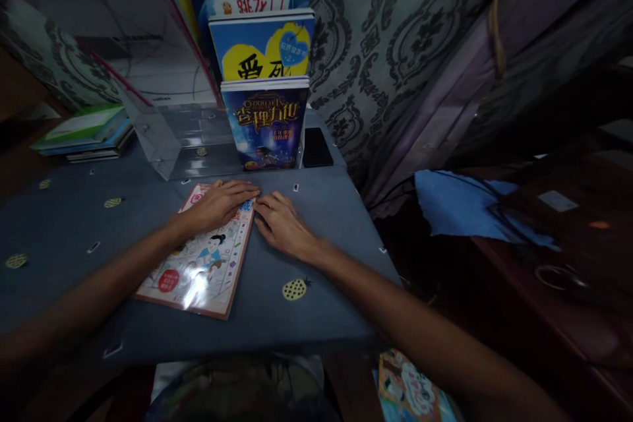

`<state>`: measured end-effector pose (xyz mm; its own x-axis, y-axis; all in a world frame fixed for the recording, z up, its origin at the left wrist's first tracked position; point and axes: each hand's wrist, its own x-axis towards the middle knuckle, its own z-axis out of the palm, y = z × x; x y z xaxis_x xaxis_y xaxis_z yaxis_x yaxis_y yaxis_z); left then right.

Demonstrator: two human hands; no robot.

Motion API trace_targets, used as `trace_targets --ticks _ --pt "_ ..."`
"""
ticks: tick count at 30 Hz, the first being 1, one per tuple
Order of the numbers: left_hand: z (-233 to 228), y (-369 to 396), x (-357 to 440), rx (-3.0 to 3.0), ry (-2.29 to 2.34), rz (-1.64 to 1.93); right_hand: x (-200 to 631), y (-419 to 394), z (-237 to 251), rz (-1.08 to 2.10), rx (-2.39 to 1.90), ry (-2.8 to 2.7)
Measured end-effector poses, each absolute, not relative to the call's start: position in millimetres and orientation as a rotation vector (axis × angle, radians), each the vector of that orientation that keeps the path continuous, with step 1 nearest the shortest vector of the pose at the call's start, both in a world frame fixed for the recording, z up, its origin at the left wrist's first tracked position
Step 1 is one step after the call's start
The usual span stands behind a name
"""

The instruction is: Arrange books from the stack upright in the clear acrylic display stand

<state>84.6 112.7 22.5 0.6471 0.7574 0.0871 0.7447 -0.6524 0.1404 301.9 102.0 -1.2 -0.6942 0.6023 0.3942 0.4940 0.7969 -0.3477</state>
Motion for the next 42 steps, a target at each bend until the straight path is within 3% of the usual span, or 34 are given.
trace_targets --ticks 22,42 --pt "16.6 117.6 82.5 2.827 1.439 0.265 296.4 117.2 -7.7 0.289 -0.796 -2.545" --pt "7.9 120.7 75.4 2.790 1.303 0.435 306.0 44.4 1.5 0.353 -0.562 -2.529"
